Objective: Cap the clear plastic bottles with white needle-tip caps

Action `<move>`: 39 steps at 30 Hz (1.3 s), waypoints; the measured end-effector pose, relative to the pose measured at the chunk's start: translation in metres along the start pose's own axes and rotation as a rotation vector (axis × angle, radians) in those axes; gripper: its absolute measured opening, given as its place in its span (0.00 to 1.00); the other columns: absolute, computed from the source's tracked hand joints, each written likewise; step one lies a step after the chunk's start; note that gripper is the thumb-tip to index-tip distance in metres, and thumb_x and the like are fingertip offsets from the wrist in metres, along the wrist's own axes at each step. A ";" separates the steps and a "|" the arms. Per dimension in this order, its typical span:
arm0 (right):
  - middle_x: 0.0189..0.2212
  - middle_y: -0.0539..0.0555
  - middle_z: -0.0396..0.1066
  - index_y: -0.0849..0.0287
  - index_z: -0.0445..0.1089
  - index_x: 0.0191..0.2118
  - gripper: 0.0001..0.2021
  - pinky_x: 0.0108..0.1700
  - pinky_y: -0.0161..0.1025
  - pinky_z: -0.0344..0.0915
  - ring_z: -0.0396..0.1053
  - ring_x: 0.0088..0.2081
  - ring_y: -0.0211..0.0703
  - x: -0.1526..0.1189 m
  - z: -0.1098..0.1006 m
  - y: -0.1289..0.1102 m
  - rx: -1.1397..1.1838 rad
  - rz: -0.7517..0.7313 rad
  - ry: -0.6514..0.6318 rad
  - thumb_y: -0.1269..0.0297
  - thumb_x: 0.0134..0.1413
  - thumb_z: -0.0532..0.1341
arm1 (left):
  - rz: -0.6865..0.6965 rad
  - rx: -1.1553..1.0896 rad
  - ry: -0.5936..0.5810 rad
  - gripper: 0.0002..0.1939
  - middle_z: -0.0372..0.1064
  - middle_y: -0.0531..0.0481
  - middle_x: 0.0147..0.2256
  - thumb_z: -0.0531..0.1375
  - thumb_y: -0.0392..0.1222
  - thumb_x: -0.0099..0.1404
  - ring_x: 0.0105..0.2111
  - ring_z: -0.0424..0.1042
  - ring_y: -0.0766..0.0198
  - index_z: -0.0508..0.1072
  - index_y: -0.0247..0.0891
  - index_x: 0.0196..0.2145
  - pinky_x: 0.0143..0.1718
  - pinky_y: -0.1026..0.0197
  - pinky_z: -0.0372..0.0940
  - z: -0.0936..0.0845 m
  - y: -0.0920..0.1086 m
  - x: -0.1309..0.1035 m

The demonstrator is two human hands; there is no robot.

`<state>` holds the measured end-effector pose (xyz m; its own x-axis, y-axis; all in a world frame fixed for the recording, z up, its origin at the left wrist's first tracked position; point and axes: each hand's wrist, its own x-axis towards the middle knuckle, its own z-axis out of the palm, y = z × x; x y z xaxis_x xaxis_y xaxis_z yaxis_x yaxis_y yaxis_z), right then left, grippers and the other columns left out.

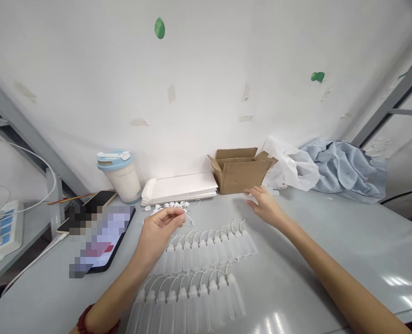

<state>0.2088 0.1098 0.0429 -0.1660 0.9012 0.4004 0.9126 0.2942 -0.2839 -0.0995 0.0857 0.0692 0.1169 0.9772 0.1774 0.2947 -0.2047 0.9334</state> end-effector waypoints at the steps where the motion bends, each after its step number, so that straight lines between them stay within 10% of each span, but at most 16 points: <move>1: 0.38 0.61 0.71 0.63 0.68 0.43 0.11 0.44 0.48 0.64 0.67 0.42 0.53 -0.002 0.000 -0.011 0.043 -0.036 0.018 0.75 0.53 0.55 | -0.046 -0.081 -0.013 0.10 0.74 0.48 0.30 0.60 0.45 0.58 0.32 0.73 0.61 0.73 0.36 0.34 0.38 0.58 0.68 0.001 0.002 -0.002; 11: 0.40 0.60 0.70 0.59 0.60 0.50 0.12 0.35 0.39 0.70 0.70 0.39 0.45 -0.040 -0.001 -0.107 0.361 -0.432 0.020 0.70 0.61 0.52 | -0.313 -0.420 -0.223 0.11 0.74 0.49 0.27 0.66 0.42 0.52 0.30 0.72 0.62 0.75 0.34 0.32 0.38 0.59 0.67 0.019 0.016 -0.023; 39: 0.34 0.57 0.71 0.59 0.60 0.51 0.13 0.34 0.37 0.67 0.68 0.35 0.42 -0.050 0.000 -0.115 0.473 -0.468 0.013 0.71 0.60 0.54 | -0.329 -0.547 -0.351 0.09 0.64 0.55 0.23 0.62 0.44 0.58 0.26 0.63 0.69 0.74 0.35 0.28 0.32 0.65 0.61 0.027 0.021 -0.035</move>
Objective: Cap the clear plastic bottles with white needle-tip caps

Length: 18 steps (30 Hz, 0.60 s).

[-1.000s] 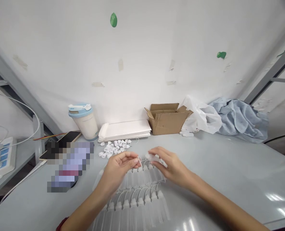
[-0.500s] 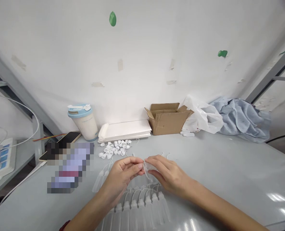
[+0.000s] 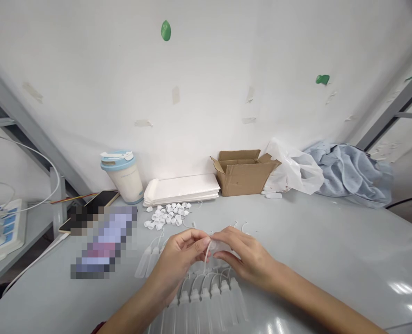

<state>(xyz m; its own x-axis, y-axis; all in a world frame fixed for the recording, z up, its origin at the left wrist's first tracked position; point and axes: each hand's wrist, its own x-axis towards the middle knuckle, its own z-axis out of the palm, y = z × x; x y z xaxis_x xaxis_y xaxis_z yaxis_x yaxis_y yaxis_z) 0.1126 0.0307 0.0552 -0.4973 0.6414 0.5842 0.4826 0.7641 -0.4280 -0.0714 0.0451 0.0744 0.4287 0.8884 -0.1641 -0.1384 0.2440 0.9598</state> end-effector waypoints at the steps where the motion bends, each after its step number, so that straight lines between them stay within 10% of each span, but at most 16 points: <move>1: 0.34 0.56 0.71 0.59 0.61 0.50 0.13 0.34 0.37 0.67 0.68 0.34 0.41 0.000 0.000 -0.001 0.036 0.035 0.008 0.70 0.60 0.55 | 0.007 0.016 0.008 0.09 0.65 0.54 0.23 0.62 0.44 0.58 0.26 0.63 0.68 0.75 0.36 0.28 0.32 0.65 0.61 0.000 0.001 0.000; 18: 0.31 0.52 0.72 0.58 0.73 0.38 0.10 0.32 0.34 0.61 0.66 0.31 0.38 0.011 -0.003 -0.011 0.744 0.626 0.044 0.61 0.50 0.64 | 0.472 0.574 0.139 0.07 0.68 0.53 0.23 0.58 0.39 0.62 0.24 0.68 0.67 0.75 0.38 0.28 0.26 0.66 0.64 -0.001 -0.006 -0.002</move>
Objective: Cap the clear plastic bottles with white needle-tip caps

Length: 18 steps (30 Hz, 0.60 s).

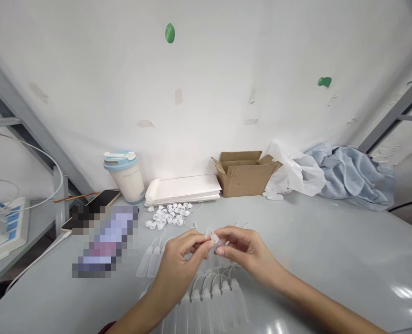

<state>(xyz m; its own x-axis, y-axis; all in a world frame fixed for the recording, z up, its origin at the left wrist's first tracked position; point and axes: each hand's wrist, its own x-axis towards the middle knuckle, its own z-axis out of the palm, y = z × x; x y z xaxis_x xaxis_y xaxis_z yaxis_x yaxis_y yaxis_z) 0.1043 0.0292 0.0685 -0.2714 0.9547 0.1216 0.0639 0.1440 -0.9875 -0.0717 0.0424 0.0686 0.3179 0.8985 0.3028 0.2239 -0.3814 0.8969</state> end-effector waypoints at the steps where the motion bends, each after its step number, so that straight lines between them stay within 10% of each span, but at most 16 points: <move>1: 0.30 0.52 0.72 0.59 0.72 0.39 0.10 0.31 0.34 0.61 0.67 0.31 0.38 0.000 0.000 0.000 0.049 0.038 -0.012 0.61 0.50 0.65 | 0.040 0.044 0.001 0.07 0.68 0.53 0.23 0.58 0.38 0.62 0.24 0.68 0.67 0.75 0.38 0.28 0.26 0.66 0.63 0.000 0.000 0.000; 10: 0.28 0.54 0.72 0.62 0.72 0.42 0.13 0.31 0.37 0.64 0.67 0.26 0.37 0.002 -0.003 -0.003 0.289 0.118 -0.119 0.59 0.54 0.61 | 0.500 0.343 0.127 0.08 0.70 0.45 0.35 0.58 0.30 0.61 0.34 0.69 0.63 0.70 0.34 0.40 0.34 0.61 0.66 -0.004 -0.003 0.000; 18: 0.31 0.53 0.72 0.60 0.72 0.44 0.12 0.33 0.36 0.64 0.70 0.32 0.40 0.002 -0.006 -0.003 0.349 0.076 -0.148 0.62 0.55 0.60 | 0.697 0.590 -0.096 0.24 0.65 0.35 0.49 0.62 0.37 0.60 0.52 0.59 0.50 0.62 0.28 0.52 0.51 0.47 0.60 -0.008 -0.003 -0.003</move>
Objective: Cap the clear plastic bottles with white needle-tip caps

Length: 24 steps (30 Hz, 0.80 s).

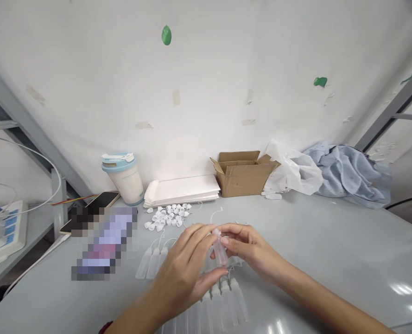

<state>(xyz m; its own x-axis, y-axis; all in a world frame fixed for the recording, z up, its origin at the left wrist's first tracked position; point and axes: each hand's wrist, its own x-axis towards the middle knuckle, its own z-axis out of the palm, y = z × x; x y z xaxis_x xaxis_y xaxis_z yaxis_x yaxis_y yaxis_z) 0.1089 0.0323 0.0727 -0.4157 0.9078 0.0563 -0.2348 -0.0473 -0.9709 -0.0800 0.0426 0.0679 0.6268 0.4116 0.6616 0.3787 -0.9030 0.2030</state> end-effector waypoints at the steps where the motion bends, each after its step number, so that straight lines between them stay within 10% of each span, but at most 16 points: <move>1: 0.31 0.54 0.72 0.60 0.72 0.44 0.12 0.33 0.36 0.64 0.69 0.33 0.40 0.000 0.000 0.000 -0.004 0.002 0.003 0.62 0.55 0.60 | 0.003 0.014 -0.008 0.23 0.65 0.35 0.49 0.62 0.37 0.61 0.52 0.59 0.50 0.61 0.28 0.52 0.51 0.47 0.60 0.000 0.000 0.000; 8: 0.28 0.50 0.69 0.61 0.72 0.39 0.11 0.35 0.35 0.63 0.65 0.29 0.36 -0.002 -0.009 -0.016 -0.223 0.093 -0.060 0.60 0.53 0.62 | 0.001 0.012 -0.062 0.21 0.63 0.37 0.50 0.59 0.29 0.60 0.52 0.58 0.50 0.61 0.30 0.51 0.50 0.48 0.62 0.000 0.006 -0.002; 17: 0.20 0.49 0.68 0.63 0.68 0.26 0.12 0.26 0.31 0.61 0.68 0.23 0.35 -0.008 -0.049 -0.041 -0.794 0.573 -0.713 0.59 0.52 0.59 | -0.041 -0.121 -0.352 0.22 0.69 0.41 0.41 0.68 0.40 0.52 0.41 0.64 0.51 0.68 0.31 0.43 0.42 0.50 0.67 0.018 0.045 0.010; 24: 0.20 0.51 0.70 0.64 0.68 0.25 0.18 0.22 0.30 0.58 0.69 0.22 0.36 -0.007 -0.068 -0.045 -0.857 0.565 -0.522 0.52 0.53 0.56 | -0.041 0.002 -0.370 0.21 0.69 0.43 0.32 0.71 0.43 0.42 0.34 0.66 0.50 0.71 0.31 0.33 0.31 0.49 0.68 0.064 0.056 -0.011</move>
<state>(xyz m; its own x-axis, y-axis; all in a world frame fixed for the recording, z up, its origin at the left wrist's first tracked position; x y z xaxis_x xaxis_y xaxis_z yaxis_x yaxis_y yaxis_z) 0.1824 0.0564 0.1006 -0.6317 0.5544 -0.5418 0.6919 0.0880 -0.7166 -0.0222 -0.0045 0.0259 0.8146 0.4648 0.3470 0.4098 -0.8846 0.2227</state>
